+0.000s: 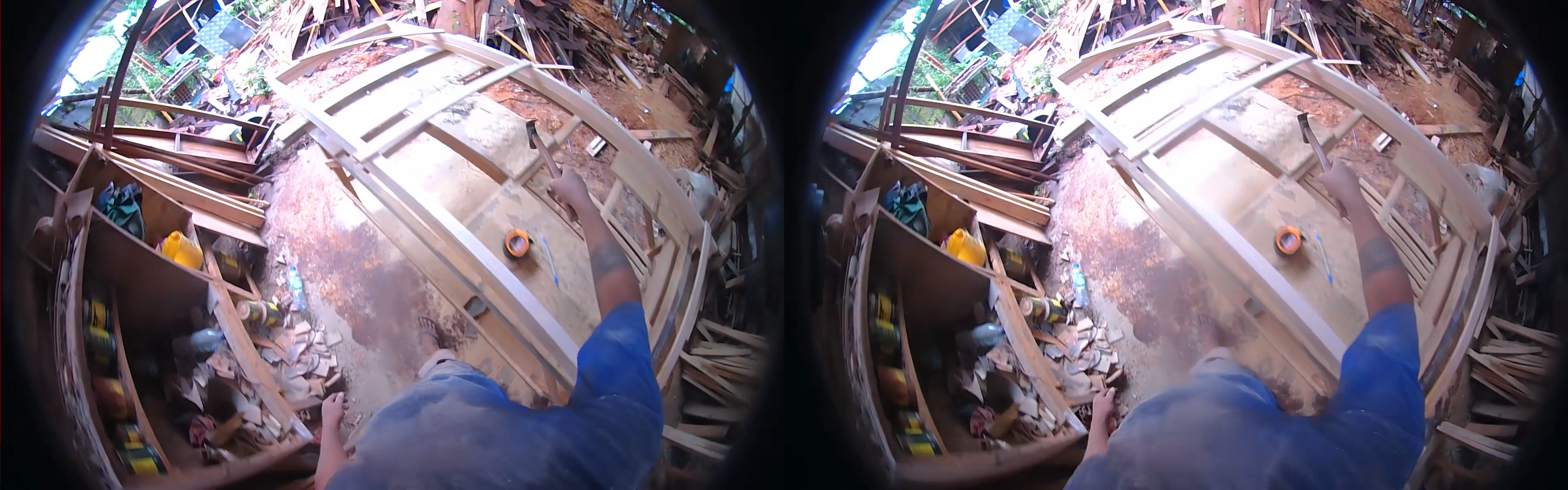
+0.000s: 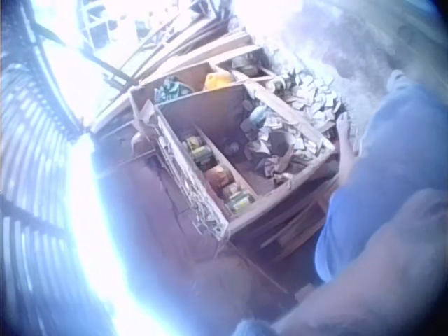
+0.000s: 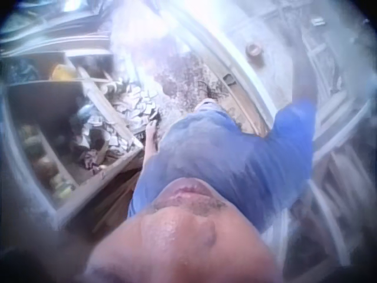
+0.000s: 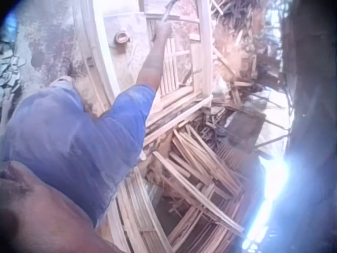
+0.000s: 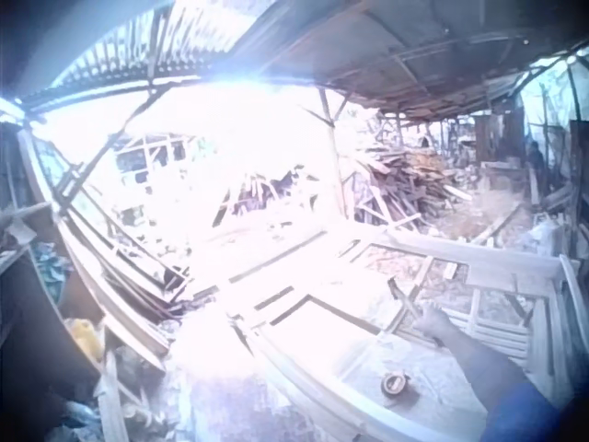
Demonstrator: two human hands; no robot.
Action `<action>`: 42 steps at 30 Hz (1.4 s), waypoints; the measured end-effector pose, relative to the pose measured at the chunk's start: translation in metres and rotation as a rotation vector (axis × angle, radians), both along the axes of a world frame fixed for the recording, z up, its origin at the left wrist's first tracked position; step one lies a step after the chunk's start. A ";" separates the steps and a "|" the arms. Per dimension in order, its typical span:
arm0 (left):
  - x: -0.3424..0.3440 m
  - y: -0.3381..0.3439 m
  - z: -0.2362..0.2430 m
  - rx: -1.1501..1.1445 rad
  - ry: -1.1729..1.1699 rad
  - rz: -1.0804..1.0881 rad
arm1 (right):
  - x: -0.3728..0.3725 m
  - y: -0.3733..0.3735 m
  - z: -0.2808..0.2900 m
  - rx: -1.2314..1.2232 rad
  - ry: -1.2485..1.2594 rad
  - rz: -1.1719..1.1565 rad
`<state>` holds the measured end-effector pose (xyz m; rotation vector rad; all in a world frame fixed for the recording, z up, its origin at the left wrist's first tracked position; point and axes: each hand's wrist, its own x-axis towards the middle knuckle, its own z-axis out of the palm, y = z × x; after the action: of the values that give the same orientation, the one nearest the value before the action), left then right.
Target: The person assembles a wooden frame by hammering nails into joints, measures lengths with a tape measure, marks positions with a pen, and sands the wood surface using an angle grinder.
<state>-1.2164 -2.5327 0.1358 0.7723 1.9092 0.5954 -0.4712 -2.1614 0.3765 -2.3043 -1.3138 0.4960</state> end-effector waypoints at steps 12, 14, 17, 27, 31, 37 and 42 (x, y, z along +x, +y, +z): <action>-0.113 0.111 -0.061 -0.268 -0.206 0.389 | -0.046 0.148 -0.148 -0.533 -0.541 -0.400; -0.141 0.170 -0.077 -0.274 -0.125 0.202 | -0.093 0.196 -0.137 -0.332 -0.641 -0.557; -0.209 0.282 -0.098 -0.240 -0.015 -0.110 | -0.156 0.286 -0.099 0.099 -0.552 -0.453; -0.530 0.810 0.033 0.198 -0.028 0.111 | -0.680 0.531 0.047 0.458 0.198 0.338; -0.554 0.944 0.093 0.273 -0.214 0.147 | -0.781 0.602 0.029 0.202 0.601 0.384; -0.595 1.024 0.014 -0.072 0.030 -0.103 | -0.869 0.782 -0.047 -0.006 1.551 0.167; -0.668 1.058 -0.016 -0.239 0.150 -0.385 | -0.917 1.001 -0.173 0.170 2.056 -0.342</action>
<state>-1.8841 -1.4747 0.1196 1.0146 1.8550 0.0717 -1.3879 -1.1607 0.2036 -0.7352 0.1255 1.7027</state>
